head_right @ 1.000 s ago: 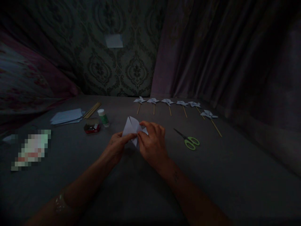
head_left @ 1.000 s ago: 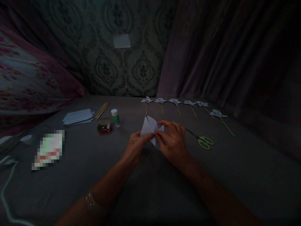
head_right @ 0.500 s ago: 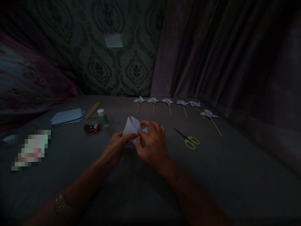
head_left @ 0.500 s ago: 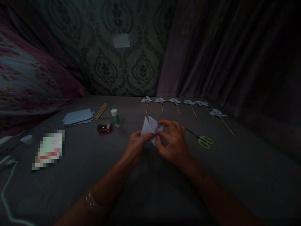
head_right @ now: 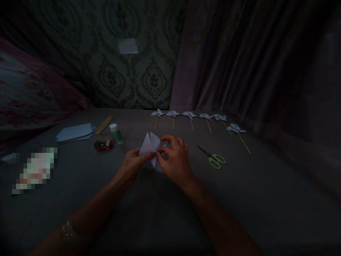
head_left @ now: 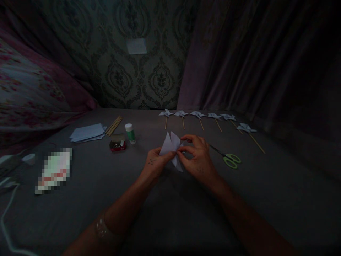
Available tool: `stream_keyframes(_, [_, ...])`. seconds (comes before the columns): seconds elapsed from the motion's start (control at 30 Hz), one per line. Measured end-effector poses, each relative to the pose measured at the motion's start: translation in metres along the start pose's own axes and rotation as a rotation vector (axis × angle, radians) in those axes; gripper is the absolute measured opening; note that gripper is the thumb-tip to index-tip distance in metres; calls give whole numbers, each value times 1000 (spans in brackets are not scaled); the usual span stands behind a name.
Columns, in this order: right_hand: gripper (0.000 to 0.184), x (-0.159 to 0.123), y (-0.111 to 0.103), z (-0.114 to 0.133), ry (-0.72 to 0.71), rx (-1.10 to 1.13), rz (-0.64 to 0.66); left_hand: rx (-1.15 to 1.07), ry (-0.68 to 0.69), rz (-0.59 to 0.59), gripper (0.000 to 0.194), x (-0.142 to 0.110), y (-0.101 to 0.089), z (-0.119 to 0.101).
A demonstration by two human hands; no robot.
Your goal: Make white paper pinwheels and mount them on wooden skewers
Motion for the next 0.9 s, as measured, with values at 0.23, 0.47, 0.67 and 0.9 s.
stream_keyframes(0.23, [8, 0, 1, 1, -5, -15, -10, 47, 24, 3, 19, 1, -1, -1])
stream_keyframes(0.47, [7, 0, 1, 1, 2, -32, -14, 75, 28, -7, 20, 0, -1, -2])
stream_keyframes(0.67, [7, -1, 2, 7, 15, -26, -3, 80, 22, -36, 19, 2, -2, -1])
stream_keyframes(0.9, [13, 12, -23, -10, 251, 309, -85, 92, -161, -63, 20, 5, -8, -7])
Point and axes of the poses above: each hand's wrist, its own x-axis towards the middle knuckle, its own y-axis out of the palm, z = x × y, the point moved 1 cm from there along x, towards the middle knuckle, and after that the axes turned 13 degrees about -y, right-handed, at the moved point
